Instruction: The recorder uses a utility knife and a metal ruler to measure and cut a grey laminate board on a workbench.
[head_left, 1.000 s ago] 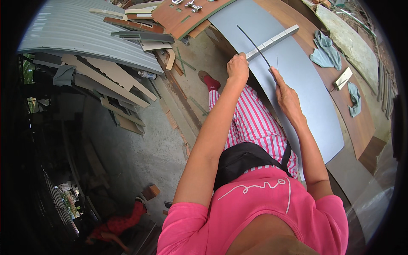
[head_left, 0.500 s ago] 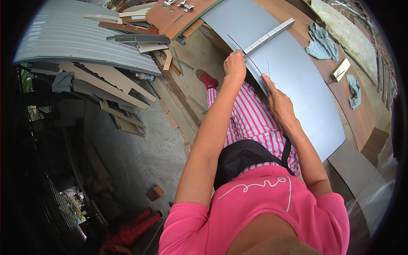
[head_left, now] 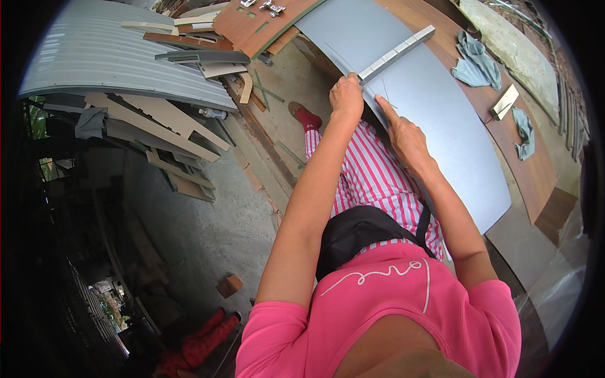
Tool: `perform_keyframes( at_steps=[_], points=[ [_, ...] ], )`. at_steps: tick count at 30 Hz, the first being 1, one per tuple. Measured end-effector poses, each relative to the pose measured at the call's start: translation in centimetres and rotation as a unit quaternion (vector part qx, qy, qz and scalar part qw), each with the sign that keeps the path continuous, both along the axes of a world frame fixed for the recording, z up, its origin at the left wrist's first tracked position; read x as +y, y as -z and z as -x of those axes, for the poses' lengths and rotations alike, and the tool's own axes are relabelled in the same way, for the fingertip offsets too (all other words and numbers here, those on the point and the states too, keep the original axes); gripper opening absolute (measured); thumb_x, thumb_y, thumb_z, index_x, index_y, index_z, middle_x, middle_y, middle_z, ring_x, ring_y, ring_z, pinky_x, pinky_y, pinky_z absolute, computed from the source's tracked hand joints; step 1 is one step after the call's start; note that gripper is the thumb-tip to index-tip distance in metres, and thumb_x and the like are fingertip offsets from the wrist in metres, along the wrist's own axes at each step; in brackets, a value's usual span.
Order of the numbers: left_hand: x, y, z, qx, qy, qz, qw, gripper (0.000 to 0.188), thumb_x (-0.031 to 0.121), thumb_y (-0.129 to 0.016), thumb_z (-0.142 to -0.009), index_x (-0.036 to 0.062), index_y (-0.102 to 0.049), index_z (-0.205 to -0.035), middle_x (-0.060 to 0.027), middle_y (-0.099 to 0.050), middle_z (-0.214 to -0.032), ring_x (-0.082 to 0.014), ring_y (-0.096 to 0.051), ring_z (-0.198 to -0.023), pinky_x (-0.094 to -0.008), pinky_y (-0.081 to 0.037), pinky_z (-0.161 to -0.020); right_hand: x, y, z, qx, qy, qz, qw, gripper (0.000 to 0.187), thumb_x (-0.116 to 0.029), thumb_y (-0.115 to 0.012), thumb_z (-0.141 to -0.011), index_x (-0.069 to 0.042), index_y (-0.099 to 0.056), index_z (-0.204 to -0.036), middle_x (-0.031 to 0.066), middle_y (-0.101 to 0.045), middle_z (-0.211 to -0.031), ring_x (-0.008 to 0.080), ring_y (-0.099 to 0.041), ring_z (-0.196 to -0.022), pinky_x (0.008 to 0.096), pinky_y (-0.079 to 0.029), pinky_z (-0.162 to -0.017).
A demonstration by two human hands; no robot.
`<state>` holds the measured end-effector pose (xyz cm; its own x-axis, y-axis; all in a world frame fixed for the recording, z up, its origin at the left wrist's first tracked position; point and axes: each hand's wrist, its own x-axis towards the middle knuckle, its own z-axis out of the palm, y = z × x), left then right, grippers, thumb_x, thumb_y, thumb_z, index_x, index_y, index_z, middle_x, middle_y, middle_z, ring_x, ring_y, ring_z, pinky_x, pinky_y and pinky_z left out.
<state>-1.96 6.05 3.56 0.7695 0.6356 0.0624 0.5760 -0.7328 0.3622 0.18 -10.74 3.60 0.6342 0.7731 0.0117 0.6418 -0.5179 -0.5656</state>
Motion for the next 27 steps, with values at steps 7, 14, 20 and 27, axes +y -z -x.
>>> perform_keyframes(
  at_steps=[7,14,20,27],
  points=[
    [0.5,-0.1,0.3,-0.006,0.008,0.005,1.0,0.017,0.013,-0.061,-0.077,-0.002,-0.057,-0.086,-0.0211,-0.061,-0.086,-0.0377,-0.059,-0.085,-0.0446,-0.046,-0.074,-4.1,0.3,1.7,-0.009,0.003,0.027,1.0,0.064,-0.006,-0.047,-0.083,-0.032,-0.024,-0.137,0.0176,-0.058,-0.067,0.03,-0.061,-0.057,0.0433,-0.048,-0.05],
    [0.0,-0.2,0.0,-0.008,0.013,0.0,1.0,0.018,0.013,-0.062,-0.077,-0.0021,-0.057,-0.086,-0.0212,-0.061,-0.087,-0.0376,-0.059,-0.085,-0.0445,-0.046,-0.074,1.9,-0.3,-0.9,0.005,0.0,0.016,1.0,0.061,-0.007,-0.045,-0.084,-0.032,-0.025,-0.137,0.0192,-0.059,-0.068,0.0343,-0.061,-0.062,0.0449,-0.047,-0.057],
    [0.2,-0.1,0.3,0.01,0.001,0.008,1.0,0.018,0.013,-0.061,-0.077,-0.0018,-0.058,-0.087,-0.0209,-0.061,-0.087,-0.037,-0.059,-0.085,-0.044,-0.047,-0.074,0.0,0.1,0.0,0.013,-0.004,0.022,1.0,0.061,-0.007,-0.044,-0.084,-0.032,-0.025,-0.137,0.0191,-0.059,-0.068,0.0342,-0.061,-0.062,0.0451,-0.047,-0.057],
    [0.5,0.0,0.3,0.007,0.011,-0.004,1.0,0.019,0.013,-0.062,-0.077,-0.0022,-0.057,-0.086,-0.0211,-0.061,-0.087,-0.0367,-0.059,-0.085,-0.0437,-0.047,-0.074,-2.3,0.4,1.0,0.006,0.005,0.028,1.0,0.062,-0.007,-0.045,-0.084,-0.032,-0.025,-0.137,0.0177,-0.059,-0.066,0.0305,-0.061,-0.058,0.0441,-0.047,-0.052]
  ],
)
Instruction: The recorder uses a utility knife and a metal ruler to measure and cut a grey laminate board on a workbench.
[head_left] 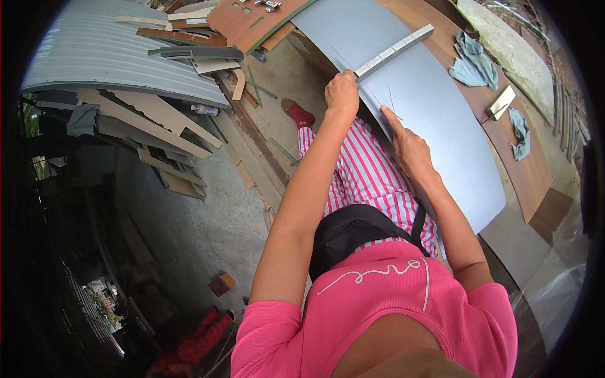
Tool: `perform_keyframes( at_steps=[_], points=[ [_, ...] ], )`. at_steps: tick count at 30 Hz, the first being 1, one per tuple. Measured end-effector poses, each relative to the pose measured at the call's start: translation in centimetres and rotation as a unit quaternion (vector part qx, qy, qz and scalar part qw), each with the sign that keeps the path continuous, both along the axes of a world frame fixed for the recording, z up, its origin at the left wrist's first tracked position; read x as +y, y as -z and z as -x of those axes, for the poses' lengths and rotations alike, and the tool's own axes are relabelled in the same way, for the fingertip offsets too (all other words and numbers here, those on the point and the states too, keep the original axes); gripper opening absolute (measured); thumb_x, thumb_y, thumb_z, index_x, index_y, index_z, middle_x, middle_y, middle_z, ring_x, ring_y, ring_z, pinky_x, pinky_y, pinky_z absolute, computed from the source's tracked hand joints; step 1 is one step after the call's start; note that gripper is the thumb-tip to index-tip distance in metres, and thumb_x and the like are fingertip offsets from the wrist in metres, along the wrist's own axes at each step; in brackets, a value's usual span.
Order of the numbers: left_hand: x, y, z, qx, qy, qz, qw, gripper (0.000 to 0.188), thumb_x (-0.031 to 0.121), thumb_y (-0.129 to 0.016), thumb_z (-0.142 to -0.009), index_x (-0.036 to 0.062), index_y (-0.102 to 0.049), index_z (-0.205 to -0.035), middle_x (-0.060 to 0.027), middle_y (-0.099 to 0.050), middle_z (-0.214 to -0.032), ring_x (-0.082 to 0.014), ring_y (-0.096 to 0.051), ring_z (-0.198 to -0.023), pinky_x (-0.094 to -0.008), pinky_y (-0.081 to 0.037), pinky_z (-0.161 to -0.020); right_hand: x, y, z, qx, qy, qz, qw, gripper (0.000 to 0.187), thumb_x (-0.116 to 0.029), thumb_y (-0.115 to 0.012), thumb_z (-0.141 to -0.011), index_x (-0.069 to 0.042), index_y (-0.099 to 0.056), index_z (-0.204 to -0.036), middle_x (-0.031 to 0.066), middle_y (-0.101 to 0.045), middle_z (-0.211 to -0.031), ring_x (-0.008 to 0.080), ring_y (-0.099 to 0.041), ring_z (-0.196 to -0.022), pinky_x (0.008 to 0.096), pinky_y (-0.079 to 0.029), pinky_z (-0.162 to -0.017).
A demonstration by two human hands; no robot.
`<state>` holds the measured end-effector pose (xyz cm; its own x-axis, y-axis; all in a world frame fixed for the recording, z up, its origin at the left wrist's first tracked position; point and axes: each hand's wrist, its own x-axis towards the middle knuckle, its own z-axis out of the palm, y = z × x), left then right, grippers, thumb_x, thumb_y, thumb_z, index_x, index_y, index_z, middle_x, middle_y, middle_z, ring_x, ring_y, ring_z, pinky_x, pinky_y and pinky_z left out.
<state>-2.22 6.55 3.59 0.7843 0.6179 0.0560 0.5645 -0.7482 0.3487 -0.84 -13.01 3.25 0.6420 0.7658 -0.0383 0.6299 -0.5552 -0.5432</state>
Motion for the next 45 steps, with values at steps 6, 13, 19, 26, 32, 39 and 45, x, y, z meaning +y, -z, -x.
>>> perform_keyframes(
  at_steps=[6,13,19,26,32,39,45],
  points=[
    [-0.4,0.1,-0.2,-0.019,0.004,-0.007,1.0,0.018,0.014,-0.061,-0.078,-0.0017,-0.057,-0.086,-0.0211,-0.061,-0.087,-0.0367,-0.059,-0.085,-0.0438,-0.047,-0.074,5.0,-0.7,-2.2,0.011,0.0,-0.022,1.0,0.06,-0.007,-0.045,-0.084,-0.031,-0.027,-0.136,0.0186,-0.059,-0.068,0.0335,-0.061,-0.063,0.045,-0.047,-0.058],
    [-0.3,-0.2,0.1,-0.005,-0.01,0.011,1.0,0.019,0.014,-0.061,-0.078,-0.002,-0.058,-0.087,-0.0209,-0.061,-0.088,-0.0369,-0.059,-0.085,-0.0438,-0.047,-0.075,1.4,-0.3,-0.5,0.003,0.003,0.001,1.0,0.063,-0.007,-0.046,-0.083,-0.032,-0.025,-0.137,0.0185,-0.058,-0.067,0.0335,-0.061,-0.06,0.0454,-0.047,-0.055],
    [-0.1,-0.1,0.1,-0.006,-0.01,0.008,1.0,0.019,0.014,-0.061,-0.078,-0.002,-0.058,-0.088,-0.0208,-0.061,-0.088,-0.0368,-0.059,-0.085,-0.0438,-0.047,-0.075,-0.1,0.3,0.2,-0.002,0.001,0.0,1.0,0.063,-0.007,-0.046,-0.083,-0.031,-0.025,-0.137,0.018,-0.059,-0.068,0.0332,-0.06,-0.058,0.0451,-0.047,-0.054],
    [-0.7,-0.2,-0.3,-0.002,-0.009,0.012,1.0,0.019,0.014,-0.061,-0.078,-0.0022,-0.058,-0.087,-0.0213,-0.061,-0.089,-0.0371,-0.059,-0.085,-0.0442,-0.046,-0.075,5.2,0.1,-2.4,-0.013,-0.006,-0.065,0.998,0.062,-0.006,-0.046,-0.083,-0.029,-0.026,-0.137,0.0179,-0.059,-0.068,0.0331,-0.06,-0.059,0.0441,-0.047,-0.054],
    [-0.2,-0.2,0.1,-0.007,-0.009,0.015,1.0,0.017,0.013,-0.06,-0.078,-0.0028,-0.058,-0.084,-0.0218,-0.061,-0.087,-0.038,-0.059,-0.084,-0.0445,-0.046,-0.074,-0.3,-0.1,0.0,-0.002,-0.014,0.006,1.0,0.063,-0.007,-0.047,-0.084,-0.031,-0.024,-0.137,0.0183,-0.059,-0.069,0.0325,-0.06,-0.059,0.0434,-0.047,-0.053],
    [-0.1,-0.1,0.1,-0.02,0.001,0.004,1.0,0.017,0.012,-0.06,-0.078,-0.0033,-0.058,-0.083,-0.0222,-0.061,-0.084,-0.0381,-0.059,-0.083,-0.0446,-0.046,-0.073,0.2,0.1,-0.3,-0.014,-0.005,-0.013,1.0,0.062,-0.007,-0.046,-0.084,-0.032,-0.024,-0.137,0.0176,-0.058,-0.067,0.0315,-0.06,-0.058,0.043,-0.047,-0.05],
    [-0.7,-0.3,-0.1,-0.008,-0.011,0.005,1.0,0.017,0.013,-0.06,-0.078,-0.0025,-0.058,-0.084,-0.0215,-0.061,-0.086,-0.038,-0.059,-0.084,-0.0443,-0.046,-0.074,4.9,0.5,-2.2,-0.018,-0.01,-0.066,0.998,0.062,-0.007,-0.045,-0.084,-0.031,-0.024,-0.137,0.0181,-0.059,-0.068,0.0324,-0.06,-0.057,0.0441,-0.048,-0.053]
  ],
)
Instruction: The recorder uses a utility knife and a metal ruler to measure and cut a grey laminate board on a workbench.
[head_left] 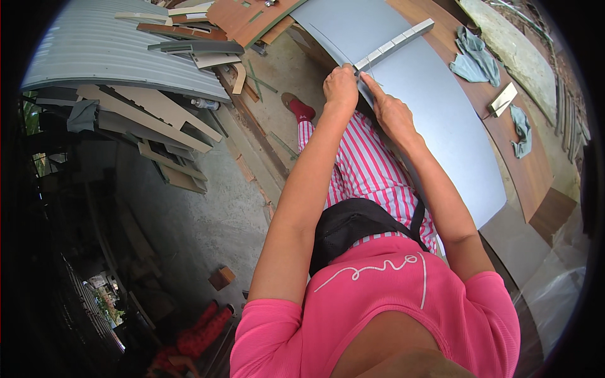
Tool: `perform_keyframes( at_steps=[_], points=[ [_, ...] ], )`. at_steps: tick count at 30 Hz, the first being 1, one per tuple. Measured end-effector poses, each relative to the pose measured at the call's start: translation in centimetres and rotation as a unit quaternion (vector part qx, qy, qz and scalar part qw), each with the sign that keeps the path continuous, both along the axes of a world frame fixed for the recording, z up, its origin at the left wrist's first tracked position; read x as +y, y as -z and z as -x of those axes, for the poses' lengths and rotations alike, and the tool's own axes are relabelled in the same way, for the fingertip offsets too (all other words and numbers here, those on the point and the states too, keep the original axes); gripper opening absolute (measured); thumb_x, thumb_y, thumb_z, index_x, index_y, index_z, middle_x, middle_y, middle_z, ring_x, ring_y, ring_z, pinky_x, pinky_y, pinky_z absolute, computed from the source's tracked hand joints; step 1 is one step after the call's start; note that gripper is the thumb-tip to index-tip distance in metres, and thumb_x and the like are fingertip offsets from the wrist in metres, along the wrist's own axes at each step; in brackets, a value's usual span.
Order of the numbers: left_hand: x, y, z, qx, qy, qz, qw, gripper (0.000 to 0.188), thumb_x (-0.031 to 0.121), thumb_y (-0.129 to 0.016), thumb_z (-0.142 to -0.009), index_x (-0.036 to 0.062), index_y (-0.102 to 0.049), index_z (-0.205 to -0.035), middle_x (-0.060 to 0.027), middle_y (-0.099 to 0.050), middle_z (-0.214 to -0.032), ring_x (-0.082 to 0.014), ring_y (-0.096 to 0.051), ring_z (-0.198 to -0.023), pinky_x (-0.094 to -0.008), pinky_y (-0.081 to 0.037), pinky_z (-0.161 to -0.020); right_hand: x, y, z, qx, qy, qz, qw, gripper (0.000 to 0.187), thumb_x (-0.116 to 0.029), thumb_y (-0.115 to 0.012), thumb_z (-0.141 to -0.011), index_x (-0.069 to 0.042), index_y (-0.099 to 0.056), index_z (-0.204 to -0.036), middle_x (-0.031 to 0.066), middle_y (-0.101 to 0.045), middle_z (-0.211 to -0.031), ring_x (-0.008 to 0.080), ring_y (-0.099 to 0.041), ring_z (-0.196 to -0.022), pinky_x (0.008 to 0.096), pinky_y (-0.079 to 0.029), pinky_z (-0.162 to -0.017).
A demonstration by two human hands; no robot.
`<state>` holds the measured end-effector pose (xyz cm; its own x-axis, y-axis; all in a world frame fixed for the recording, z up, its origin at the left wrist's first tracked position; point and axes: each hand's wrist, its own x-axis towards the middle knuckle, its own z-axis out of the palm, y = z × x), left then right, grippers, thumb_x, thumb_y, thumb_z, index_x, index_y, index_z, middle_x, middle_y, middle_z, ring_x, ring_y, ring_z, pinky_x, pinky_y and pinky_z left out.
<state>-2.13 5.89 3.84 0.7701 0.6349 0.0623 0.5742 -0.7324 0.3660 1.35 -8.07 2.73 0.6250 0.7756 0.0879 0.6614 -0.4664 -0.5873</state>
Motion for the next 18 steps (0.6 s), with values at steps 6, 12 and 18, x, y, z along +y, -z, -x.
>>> perform_keyframes(
  at_steps=[6,12,18],
  points=[
    [0.4,0.1,0.2,0.0,-0.002,0.007,1.0,0.017,0.013,-0.06,-0.078,-0.0018,-0.058,-0.085,-0.0212,-0.061,-0.086,-0.038,-0.059,-0.084,-0.0439,-0.046,-0.075,-6.6,-0.1,2.5,0.004,0.001,0.061,0.998,0.063,-0.007,-0.046,-0.084,-0.032,-0.023,-0.137,0.0175,-0.059,-0.067,0.0321,-0.059,-0.056,0.0435,-0.048,-0.052],
    [0.8,0.2,0.3,-0.017,0.005,-0.001,1.0,0.017,0.013,-0.061,-0.078,-0.002,-0.058,-0.084,-0.0217,-0.061,-0.086,-0.0378,-0.059,-0.084,-0.0443,-0.046,-0.074,-7.2,-0.3,2.7,-0.003,-0.001,0.065,0.998,0.063,-0.007,-0.046,-0.084,-0.033,-0.024,-0.137,0.017,-0.058,-0.067,0.0315,-0.06,-0.057,0.0431,-0.048,-0.052],
    [0.2,0.6,-0.1,-0.014,0.005,-0.007,1.0,0.017,0.014,-0.061,-0.077,-0.002,-0.058,-0.084,-0.0217,-0.061,-0.086,-0.038,-0.059,-0.084,-0.0447,-0.047,-0.074,-0.1,-0.2,-0.2,0.004,0.001,0.026,1.0,0.06,-0.008,-0.045,-0.085,-0.032,-0.026,-0.136,0.0187,-0.059,-0.07,0.0336,-0.06,-0.06,0.0436,-0.048,-0.055]
  ],
)
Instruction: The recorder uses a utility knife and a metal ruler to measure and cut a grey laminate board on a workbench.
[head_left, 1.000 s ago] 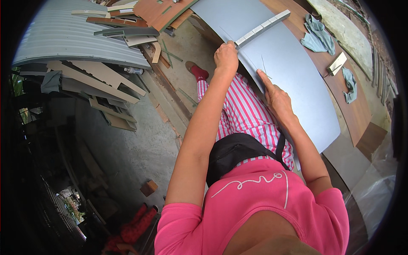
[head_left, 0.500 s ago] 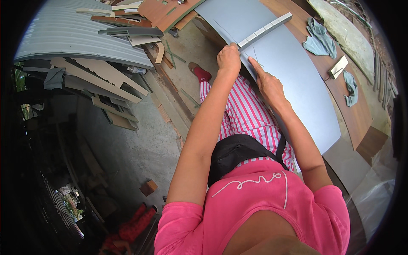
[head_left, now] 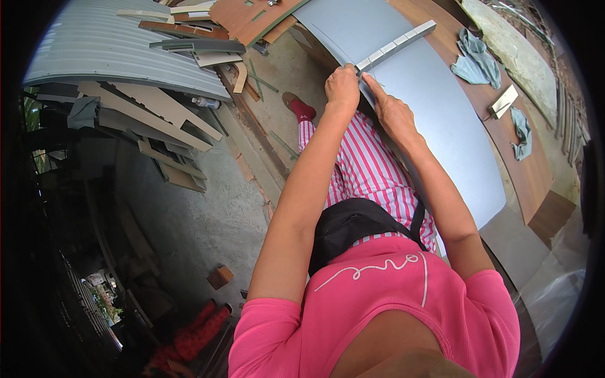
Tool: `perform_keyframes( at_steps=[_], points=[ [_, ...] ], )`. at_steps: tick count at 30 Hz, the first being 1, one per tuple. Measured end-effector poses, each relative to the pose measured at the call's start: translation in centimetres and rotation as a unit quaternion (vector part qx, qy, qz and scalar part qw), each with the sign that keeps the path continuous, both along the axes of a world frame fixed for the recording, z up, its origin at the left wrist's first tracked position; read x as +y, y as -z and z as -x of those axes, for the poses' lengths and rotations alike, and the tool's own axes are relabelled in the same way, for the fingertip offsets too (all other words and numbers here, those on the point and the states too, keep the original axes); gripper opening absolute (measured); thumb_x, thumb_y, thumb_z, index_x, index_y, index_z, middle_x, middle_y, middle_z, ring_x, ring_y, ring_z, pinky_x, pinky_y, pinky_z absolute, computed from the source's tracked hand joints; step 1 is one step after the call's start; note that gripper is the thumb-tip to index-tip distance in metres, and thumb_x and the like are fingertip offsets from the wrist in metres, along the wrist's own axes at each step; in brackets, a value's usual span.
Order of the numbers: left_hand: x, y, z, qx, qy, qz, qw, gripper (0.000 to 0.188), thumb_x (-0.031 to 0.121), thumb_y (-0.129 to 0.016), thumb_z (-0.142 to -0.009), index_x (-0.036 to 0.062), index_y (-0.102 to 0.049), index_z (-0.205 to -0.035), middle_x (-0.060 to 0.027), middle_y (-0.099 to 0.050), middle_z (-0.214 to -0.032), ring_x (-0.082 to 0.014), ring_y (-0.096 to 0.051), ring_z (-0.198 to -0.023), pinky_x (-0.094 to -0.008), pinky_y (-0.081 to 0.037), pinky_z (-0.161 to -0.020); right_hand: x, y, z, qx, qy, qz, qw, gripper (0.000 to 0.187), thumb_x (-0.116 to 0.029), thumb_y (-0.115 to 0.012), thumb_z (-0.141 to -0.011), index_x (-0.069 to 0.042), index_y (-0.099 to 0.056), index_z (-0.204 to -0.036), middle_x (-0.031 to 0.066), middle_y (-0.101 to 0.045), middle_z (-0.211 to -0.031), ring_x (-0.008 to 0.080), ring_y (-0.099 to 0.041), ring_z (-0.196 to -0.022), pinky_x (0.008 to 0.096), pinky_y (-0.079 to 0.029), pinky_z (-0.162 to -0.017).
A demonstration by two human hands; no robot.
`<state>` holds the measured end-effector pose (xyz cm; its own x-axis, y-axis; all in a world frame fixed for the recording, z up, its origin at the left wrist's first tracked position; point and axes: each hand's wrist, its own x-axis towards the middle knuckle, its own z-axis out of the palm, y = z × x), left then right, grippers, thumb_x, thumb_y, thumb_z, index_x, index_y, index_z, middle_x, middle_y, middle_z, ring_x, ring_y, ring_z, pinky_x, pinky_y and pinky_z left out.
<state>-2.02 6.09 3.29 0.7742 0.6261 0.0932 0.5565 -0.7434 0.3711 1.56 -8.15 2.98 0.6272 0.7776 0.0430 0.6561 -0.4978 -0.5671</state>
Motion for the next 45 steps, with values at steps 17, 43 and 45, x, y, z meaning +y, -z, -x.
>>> perform_keyframes(
  at_steps=[17,43,45],
  points=[
    [0.1,0.2,0.3,0.007,-0.003,0.003,1.0,0.018,0.014,-0.061,-0.077,-0.002,-0.058,-0.085,-0.0215,-0.061,-0.087,-0.0373,-0.059,-0.085,-0.0444,-0.047,-0.074,-2.5,0.1,0.8,0.013,0.001,0.037,0.999,0.061,-0.007,-0.045,-0.083,-0.033,-0.026,-0.136,0.0189,-0.058,-0.068,0.0335,-0.06,-0.061,0.0448,-0.048,-0.056],
    [-1.4,2.2,-1.5,0.071,-0.064,0.003,0.995,0.032,0.02,-0.06,-0.074,0.0025,-0.06,-0.1,-0.012,-0.06,-0.098,-0.0234,-0.056,-0.093,-0.0354,-0.041,-0.073,-1.3,-0.9,2.0,0.012,-0.107,-0.042,0.993,0.058,-0.003,-0.033,-0.088,-0.023,-0.017,-0.141,0.0101,-0.04,-0.134,0.0282,-0.054,-0.105,0.034,-0.043,-0.079],
    [-0.6,3.3,-1.4,0.078,-0.084,-0.012,0.993,0.029,0.016,-0.059,-0.074,0.0036,-0.061,-0.1,-0.0098,-0.061,-0.097,-0.0228,-0.057,-0.092,-0.0352,-0.041,-0.069,-3.1,-0.8,3.1,-0.01,-0.132,-0.043,0.99,0.058,-0.002,-0.033,-0.088,-0.021,-0.017,-0.141,0.0111,-0.039,-0.135,0.0276,-0.051,-0.11,0.0329,-0.042,-0.081]
  ],
)
